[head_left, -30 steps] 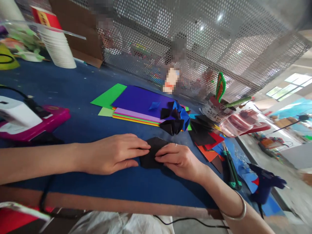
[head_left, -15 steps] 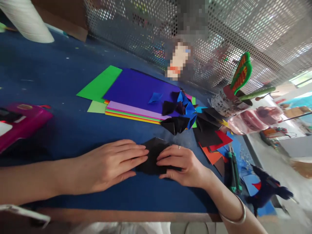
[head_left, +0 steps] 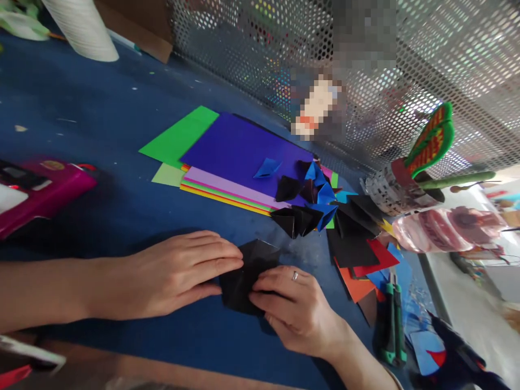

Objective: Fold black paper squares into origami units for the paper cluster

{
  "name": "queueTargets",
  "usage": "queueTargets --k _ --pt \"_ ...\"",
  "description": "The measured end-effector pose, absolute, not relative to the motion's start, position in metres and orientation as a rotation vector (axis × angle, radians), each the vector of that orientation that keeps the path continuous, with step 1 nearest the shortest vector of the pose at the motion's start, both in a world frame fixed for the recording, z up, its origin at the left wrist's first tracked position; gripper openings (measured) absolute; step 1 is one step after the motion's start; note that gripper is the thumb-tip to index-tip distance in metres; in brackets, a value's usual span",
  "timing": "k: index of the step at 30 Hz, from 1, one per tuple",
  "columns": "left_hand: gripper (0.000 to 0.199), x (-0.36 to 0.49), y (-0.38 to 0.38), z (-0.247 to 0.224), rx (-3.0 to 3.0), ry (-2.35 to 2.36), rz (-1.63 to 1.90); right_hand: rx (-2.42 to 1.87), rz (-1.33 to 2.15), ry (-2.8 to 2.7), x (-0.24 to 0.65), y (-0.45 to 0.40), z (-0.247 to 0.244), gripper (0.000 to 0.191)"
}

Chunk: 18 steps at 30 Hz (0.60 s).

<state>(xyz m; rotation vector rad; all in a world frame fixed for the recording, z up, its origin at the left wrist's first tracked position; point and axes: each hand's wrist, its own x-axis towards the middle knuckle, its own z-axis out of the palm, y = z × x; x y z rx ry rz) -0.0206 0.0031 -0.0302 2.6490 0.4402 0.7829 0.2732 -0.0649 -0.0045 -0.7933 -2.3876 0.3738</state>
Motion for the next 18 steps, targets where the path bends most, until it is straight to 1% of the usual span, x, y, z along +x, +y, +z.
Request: queueTargets --k 2,6,9,11,14,17,18 --pt "0.039 -0.021 0.003 -0.031 2.622 0.454 0.769 -0.8 0.315 -2.38 0.27 -0.067 -0.006 0.031" --pt "0.025 -0.021 0.001 -0.022 2.577 0.528 0.788 -0.824 0.24 -2.369 0.264 -0.073 -0.009 0.029" --pt "0.03 -0.023 0.001 -0.01 2.557 0.573 0.823 -0.837 0.275 -2.351 0.262 -0.076 -0.01 0.027" --pt "0.033 -0.026 0.002 -0.005 2.58 0.426 0.833 -0.855 0.294 -2.334 0.262 -0.076 -0.011 0.027" --pt "0.037 -0.03 0.0 -0.006 2.531 0.421 0.848 -0.903 0.258 -2.298 0.263 -0.076 -0.012 0.027" --pt "0.037 -0.03 -0.007 -0.012 2.493 0.485 0.843 -0.951 0.255 -2.305 0.259 -0.078 -0.012 0.023" --pt "0.038 -0.03 -0.009 -0.014 2.489 0.525 0.853 -0.958 0.283 -2.306 0.256 -0.08 -0.011 0.025"
